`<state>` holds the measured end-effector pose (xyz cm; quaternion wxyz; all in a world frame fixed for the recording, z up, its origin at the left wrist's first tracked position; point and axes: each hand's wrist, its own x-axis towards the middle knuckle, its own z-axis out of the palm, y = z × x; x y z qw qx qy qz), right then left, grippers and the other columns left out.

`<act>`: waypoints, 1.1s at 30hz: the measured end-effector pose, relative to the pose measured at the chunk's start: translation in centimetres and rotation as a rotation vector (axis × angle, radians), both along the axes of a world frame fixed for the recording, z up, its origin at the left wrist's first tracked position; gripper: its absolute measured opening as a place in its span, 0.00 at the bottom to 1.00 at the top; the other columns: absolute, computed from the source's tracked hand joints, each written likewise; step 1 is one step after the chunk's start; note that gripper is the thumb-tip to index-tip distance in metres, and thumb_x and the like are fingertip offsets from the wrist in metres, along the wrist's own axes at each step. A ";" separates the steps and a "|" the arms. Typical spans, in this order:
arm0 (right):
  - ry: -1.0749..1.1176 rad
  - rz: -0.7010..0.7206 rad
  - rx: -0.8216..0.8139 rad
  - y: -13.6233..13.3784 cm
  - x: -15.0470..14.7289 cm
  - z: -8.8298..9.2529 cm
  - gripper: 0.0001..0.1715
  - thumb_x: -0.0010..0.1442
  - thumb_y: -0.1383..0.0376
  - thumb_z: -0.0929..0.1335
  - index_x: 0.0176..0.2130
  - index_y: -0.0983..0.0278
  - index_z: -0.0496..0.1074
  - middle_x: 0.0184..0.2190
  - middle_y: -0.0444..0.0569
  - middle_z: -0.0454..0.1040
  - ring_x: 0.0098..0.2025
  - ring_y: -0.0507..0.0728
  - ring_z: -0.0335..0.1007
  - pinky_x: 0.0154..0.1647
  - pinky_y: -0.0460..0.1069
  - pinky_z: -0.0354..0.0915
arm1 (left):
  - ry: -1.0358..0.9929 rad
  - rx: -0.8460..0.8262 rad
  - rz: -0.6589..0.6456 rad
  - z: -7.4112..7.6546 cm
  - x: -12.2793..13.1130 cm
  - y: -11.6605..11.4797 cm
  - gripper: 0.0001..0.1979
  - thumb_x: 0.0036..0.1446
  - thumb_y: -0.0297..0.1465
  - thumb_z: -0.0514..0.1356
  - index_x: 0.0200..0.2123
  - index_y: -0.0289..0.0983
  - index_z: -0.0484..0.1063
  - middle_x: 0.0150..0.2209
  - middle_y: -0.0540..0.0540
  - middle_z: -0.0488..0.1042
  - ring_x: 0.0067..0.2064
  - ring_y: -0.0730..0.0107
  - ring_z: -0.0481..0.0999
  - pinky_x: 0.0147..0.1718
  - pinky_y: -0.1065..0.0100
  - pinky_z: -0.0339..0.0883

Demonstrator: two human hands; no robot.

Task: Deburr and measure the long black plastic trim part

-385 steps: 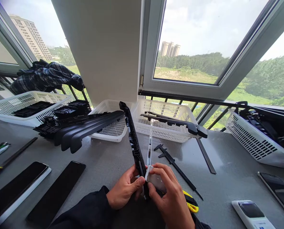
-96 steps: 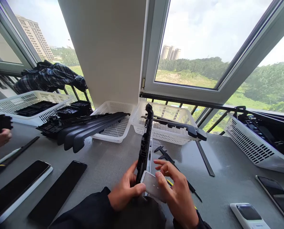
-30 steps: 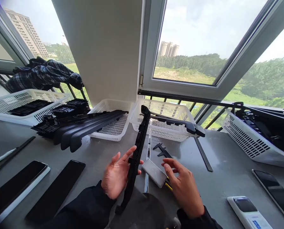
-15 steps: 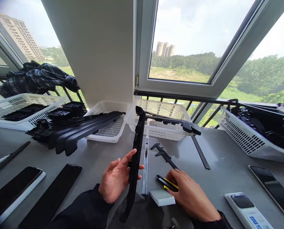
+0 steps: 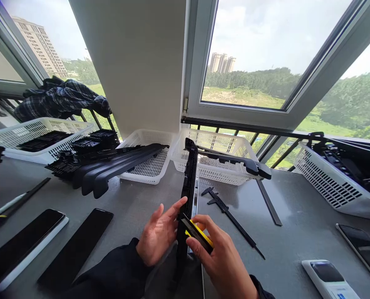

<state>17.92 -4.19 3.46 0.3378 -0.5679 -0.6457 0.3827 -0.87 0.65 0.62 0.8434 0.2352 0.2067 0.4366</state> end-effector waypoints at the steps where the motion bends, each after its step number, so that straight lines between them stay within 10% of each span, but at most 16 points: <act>1: 0.045 0.009 -0.058 -0.1 -0.2 -0.2 0.24 0.67 0.46 0.68 0.53 0.57 0.73 0.42 0.49 0.81 0.32 0.56 0.76 0.28 0.47 0.69 | 0.000 -0.001 -0.005 0.1 0.0 0.0 0.38 0.62 0.59 0.59 0.65 0.40 0.75 0.61 0.40 0.75 0.57 0.53 0.72 0.57 0.60 0.63; 5: 0.282 0.034 -0.238 -0.2 0.1 -0.5 0.28 0.64 0.53 0.69 0.60 0.59 0.73 0.50 0.53 0.80 0.25 0.51 0.68 0.25 0.47 0.66 | -0.030 -0.019 -0.022 0.3 0.0 -0.1 0.43 0.61 0.63 0.57 0.66 0.39 0.73 0.59 0.37 0.77 0.59 0.49 0.73 0.60 0.56 0.60; 12: 0.614 0.223 -0.344 -0.7 2.2 0.4 0.41 0.64 0.55 0.72 0.72 0.49 0.64 0.52 0.52 0.80 0.43 0.60 0.76 0.51 0.57 0.72 | -0.071 -0.082 -0.002 0.1 -0.1 0.2 0.46 0.58 0.65 0.58 0.65 0.36 0.73 0.56 0.37 0.79 0.56 0.52 0.74 0.55 0.60 0.64; 23: 0.559 0.117 -0.394 -0.2 2.0 -0.1 0.42 0.65 0.45 0.73 0.70 0.59 0.69 0.28 0.41 0.65 0.24 0.49 0.54 0.25 0.47 0.57 | -0.096 -0.037 -0.038 0.7 -0.4 0.3 0.54 0.58 0.69 0.51 0.70 0.32 0.66 0.54 0.31 0.81 0.61 0.45 0.74 0.64 0.53 0.57; 33: 0.497 0.031 -0.438 -0.2 2.5 -0.6 0.44 0.63 0.41 0.73 0.67 0.63 0.72 0.27 0.38 0.56 0.26 0.49 0.44 0.25 0.47 0.44 | -0.033 -0.009 -0.027 0.5 -0.4 0.2 0.51 0.57 0.69 0.52 0.69 0.37 0.70 0.56 0.34 0.81 0.61 0.46 0.75 0.64 0.53 0.56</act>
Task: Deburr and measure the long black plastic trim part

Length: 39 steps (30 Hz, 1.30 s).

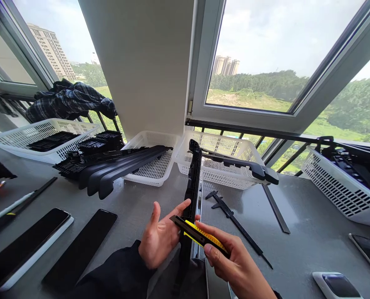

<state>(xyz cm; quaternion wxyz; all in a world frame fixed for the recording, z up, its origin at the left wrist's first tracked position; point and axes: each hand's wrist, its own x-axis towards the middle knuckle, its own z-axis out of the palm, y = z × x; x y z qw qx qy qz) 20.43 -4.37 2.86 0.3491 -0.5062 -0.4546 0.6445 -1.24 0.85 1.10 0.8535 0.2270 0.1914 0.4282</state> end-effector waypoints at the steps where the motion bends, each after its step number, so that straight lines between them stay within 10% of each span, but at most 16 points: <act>1: 0.001 -0.001 -0.004 0.0 0.1 -0.2 0.44 0.63 0.42 0.73 0.67 0.63 0.71 0.27 0.39 0.57 0.26 0.49 0.44 0.25 0.47 0.44 | 0.000 0.003 0.001 0.0 0.0 0.0 0.51 0.57 0.69 0.52 0.68 0.37 0.70 0.56 0.34 0.81 0.61 0.46 0.75 0.64 0.53 0.56; 39: -0.030 -0.017 0.006 0.3 -0.3 0.0 0.45 0.58 0.39 0.75 0.62 0.65 0.77 0.25 0.38 0.56 0.25 0.48 0.43 0.24 0.47 0.42 | -0.015 0.012 -0.007 -0.4 0.1 -0.1 0.51 0.59 0.68 0.51 0.70 0.36 0.68 0.58 0.33 0.80 0.63 0.44 0.73 0.64 0.52 0.55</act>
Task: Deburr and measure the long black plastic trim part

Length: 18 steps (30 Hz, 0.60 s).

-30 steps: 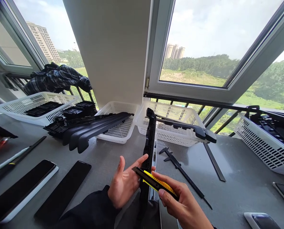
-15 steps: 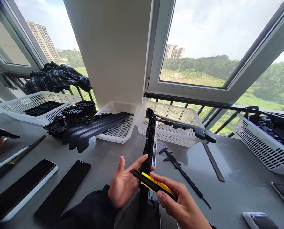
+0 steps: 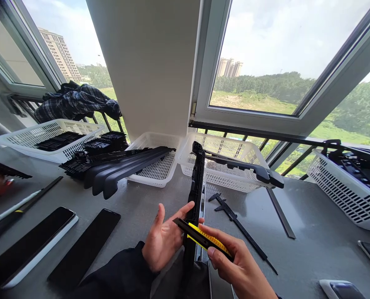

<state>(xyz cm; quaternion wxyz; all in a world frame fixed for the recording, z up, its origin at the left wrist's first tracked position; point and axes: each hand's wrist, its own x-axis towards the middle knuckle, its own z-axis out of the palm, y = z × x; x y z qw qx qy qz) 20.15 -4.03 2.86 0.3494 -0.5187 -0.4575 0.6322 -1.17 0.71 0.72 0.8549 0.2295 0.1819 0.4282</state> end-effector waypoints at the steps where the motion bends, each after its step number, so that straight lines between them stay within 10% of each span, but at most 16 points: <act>1: 0.002 -0.002 -0.003 0.0 0.0 0.0 0.46 0.58 0.39 0.75 0.62 0.65 0.77 0.25 0.38 0.56 0.25 0.48 0.43 0.24 0.47 0.42 | -0.001 -0.002 0.000 0.0 0.0 0.0 0.51 0.59 0.68 0.51 0.70 0.36 0.68 0.57 0.33 0.80 0.62 0.44 0.73 0.64 0.52 0.55; 18: 0.012 -0.003 -0.027 0.0 0.3 -0.4 0.47 0.58 0.40 0.75 0.65 0.66 0.74 0.26 0.39 0.56 0.27 0.50 0.43 0.27 0.49 0.42 | -0.006 -0.005 -0.005 0.2 0.0 0.0 0.52 0.60 0.68 0.51 0.71 0.34 0.66 0.56 0.32 0.80 0.62 0.45 0.74 0.65 0.52 0.55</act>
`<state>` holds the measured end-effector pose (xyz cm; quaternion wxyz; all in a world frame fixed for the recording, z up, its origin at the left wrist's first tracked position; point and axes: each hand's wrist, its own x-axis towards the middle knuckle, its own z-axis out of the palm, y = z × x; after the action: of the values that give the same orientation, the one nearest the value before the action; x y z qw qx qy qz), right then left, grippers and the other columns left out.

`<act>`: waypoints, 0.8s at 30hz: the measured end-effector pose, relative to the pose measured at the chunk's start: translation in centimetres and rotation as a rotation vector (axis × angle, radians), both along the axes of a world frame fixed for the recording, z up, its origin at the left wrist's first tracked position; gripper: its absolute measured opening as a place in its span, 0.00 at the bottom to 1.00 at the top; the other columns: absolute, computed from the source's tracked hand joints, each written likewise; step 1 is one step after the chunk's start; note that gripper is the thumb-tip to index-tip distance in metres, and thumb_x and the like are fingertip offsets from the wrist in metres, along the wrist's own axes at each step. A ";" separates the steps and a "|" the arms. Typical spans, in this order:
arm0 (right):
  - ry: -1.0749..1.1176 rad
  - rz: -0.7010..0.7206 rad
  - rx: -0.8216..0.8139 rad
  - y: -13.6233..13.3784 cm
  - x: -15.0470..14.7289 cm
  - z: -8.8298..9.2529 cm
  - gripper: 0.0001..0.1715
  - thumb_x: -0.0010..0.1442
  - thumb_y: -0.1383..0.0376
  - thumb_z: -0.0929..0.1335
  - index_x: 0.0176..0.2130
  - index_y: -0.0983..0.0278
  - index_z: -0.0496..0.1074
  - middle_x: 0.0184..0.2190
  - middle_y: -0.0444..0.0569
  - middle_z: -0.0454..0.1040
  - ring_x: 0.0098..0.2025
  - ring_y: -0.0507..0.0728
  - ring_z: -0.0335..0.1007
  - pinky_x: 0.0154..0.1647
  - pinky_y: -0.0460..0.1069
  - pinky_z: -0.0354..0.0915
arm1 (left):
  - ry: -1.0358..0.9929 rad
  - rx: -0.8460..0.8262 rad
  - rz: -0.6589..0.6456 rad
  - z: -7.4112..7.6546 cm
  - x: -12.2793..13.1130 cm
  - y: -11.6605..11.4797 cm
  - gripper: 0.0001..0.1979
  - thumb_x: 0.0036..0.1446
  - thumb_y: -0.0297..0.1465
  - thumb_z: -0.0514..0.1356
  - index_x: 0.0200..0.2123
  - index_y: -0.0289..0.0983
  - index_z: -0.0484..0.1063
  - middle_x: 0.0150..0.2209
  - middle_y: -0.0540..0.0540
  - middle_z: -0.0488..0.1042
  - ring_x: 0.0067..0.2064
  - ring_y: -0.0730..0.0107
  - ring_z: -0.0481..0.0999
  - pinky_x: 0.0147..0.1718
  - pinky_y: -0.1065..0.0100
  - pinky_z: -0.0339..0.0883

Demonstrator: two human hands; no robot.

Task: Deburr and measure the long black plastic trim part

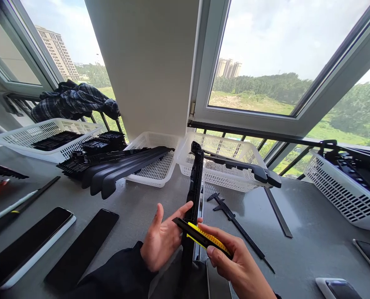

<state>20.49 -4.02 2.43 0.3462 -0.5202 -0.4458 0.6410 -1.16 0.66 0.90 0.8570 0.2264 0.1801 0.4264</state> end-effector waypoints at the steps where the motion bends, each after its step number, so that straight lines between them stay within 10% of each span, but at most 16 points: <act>1: 0.000 0.000 -0.001 0.0 0.0 0.0 0.47 0.58 0.40 0.75 0.65 0.66 0.74 0.26 0.39 0.56 0.27 0.50 0.43 0.27 0.49 0.41 | 0.001 0.000 -0.001 0.0 0.0 0.0 0.51 0.60 0.68 0.51 0.71 0.34 0.66 0.56 0.32 0.81 0.61 0.45 0.74 0.65 0.52 0.55; 24: 0.011 -0.022 0.026 -0.1 -0.2 0.2 0.41 0.59 0.41 0.76 0.60 0.65 0.79 0.26 0.39 0.58 0.26 0.49 0.45 0.26 0.48 0.44 | 0.007 0.001 0.011 0.0 0.0 -0.1 0.51 0.60 0.67 0.51 0.70 0.34 0.67 0.57 0.31 0.80 0.62 0.44 0.74 0.66 0.51 0.54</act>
<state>20.24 -4.12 2.63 0.3624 -0.5170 -0.4464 0.6341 -1.12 0.60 0.89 0.8539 0.2271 0.1841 0.4305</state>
